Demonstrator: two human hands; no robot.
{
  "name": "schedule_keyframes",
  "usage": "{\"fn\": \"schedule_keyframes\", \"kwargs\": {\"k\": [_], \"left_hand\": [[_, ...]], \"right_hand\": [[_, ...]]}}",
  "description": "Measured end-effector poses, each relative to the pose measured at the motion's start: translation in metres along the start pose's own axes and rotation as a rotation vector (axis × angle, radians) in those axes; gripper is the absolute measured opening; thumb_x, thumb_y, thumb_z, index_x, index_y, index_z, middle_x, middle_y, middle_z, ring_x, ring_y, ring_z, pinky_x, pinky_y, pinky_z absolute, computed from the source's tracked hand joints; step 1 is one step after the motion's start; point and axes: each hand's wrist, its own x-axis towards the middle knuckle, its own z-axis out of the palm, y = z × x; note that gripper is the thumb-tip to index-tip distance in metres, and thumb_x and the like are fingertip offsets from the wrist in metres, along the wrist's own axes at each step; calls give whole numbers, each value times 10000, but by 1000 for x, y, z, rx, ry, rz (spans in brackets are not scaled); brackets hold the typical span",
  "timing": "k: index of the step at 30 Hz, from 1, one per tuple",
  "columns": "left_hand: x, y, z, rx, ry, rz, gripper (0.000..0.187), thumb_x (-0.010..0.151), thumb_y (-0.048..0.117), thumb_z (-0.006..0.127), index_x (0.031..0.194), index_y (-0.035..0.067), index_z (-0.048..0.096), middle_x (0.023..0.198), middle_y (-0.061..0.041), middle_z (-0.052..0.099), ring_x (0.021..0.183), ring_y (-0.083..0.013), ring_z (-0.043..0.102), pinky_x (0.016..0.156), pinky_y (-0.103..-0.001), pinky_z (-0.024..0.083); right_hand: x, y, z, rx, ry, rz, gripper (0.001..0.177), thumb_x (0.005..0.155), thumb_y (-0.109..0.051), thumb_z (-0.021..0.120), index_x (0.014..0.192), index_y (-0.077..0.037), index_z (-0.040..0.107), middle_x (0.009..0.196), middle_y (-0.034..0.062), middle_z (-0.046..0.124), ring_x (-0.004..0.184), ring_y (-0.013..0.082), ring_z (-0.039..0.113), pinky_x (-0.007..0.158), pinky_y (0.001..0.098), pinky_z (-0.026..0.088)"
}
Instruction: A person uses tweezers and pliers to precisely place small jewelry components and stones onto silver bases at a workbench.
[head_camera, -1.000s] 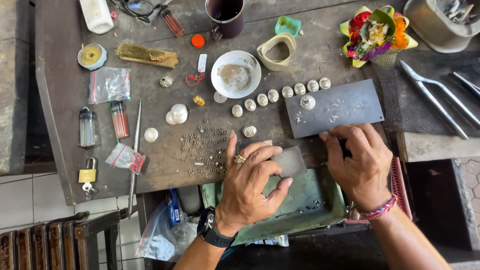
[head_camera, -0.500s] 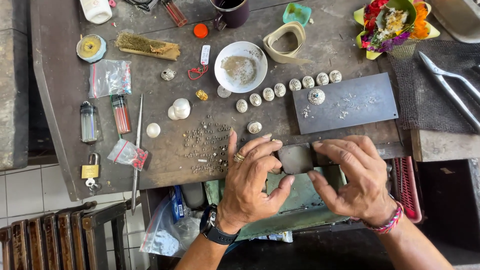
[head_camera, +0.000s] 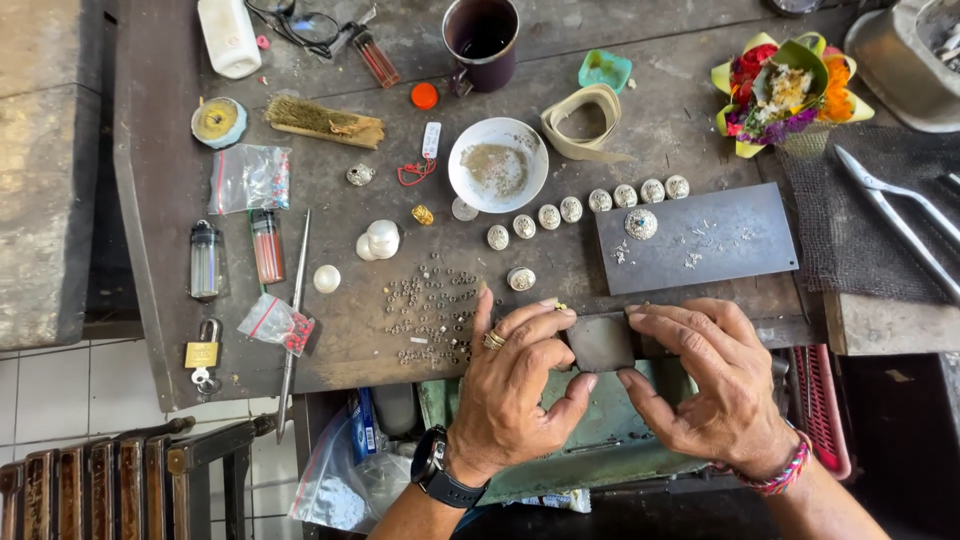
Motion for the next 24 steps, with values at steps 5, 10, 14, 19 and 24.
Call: {"fn": "schedule_keyframes", "kwargs": {"k": [5, 10, 14, 19, 24], "left_hand": [[0, 1, 0, 1, 6, 16, 187, 754, 119, 637, 806, 75, 463, 1024, -97, 595, 993, -290, 599, 1025, -590, 190], [-2, 1, 0, 8, 11, 14, 188, 749, 122, 639, 811, 73, 468, 1042, -97, 584, 1009, -293, 589, 1030, -582, 195], [-3, 1, 0, 9, 17, 15, 207, 752, 134, 645, 838, 72, 467, 1059, -95, 570, 1024, -296, 577, 1031, -590, 199], [-4, 2, -2, -23, 29, 9, 212, 759, 196, 606, 851, 55, 476, 1063, -116, 565, 1031, -314, 564, 1036, -578, 213], [-5, 3, -2, -109, 84, 0, 225, 702, 173, 602, 835, 56, 463, 1023, -121, 568, 1013, -324, 566, 1038, -588, 225]], "right_hand": [[1, -2, 0, -5, 17, 7, 315, 721, -197, 629, 983, -31, 576, 989, 61, 627, 813, 217, 565, 763, 308, 434], [-2, -1, 0, -3, 26, 3, 324, 718, -207, 639, 983, -32, 576, 993, 66, 627, 826, 220, 577, 767, 316, 440], [-5, -1, -1, 9, 34, 1, 325, 730, -216, 625, 983, -21, 567, 994, 76, 619, 829, 226, 573, 759, 318, 443], [-13, -1, -1, 2, 170, -9, 265, 745, -153, 630, 941, 14, 565, 871, 130, 599, 758, 246, 565, 724, 341, 447], [-19, -7, 0, 14, 290, -36, 109, 750, 65, 553, 859, 65, 546, 797, 167, 571, 677, 250, 544, 637, 321, 457]]}}
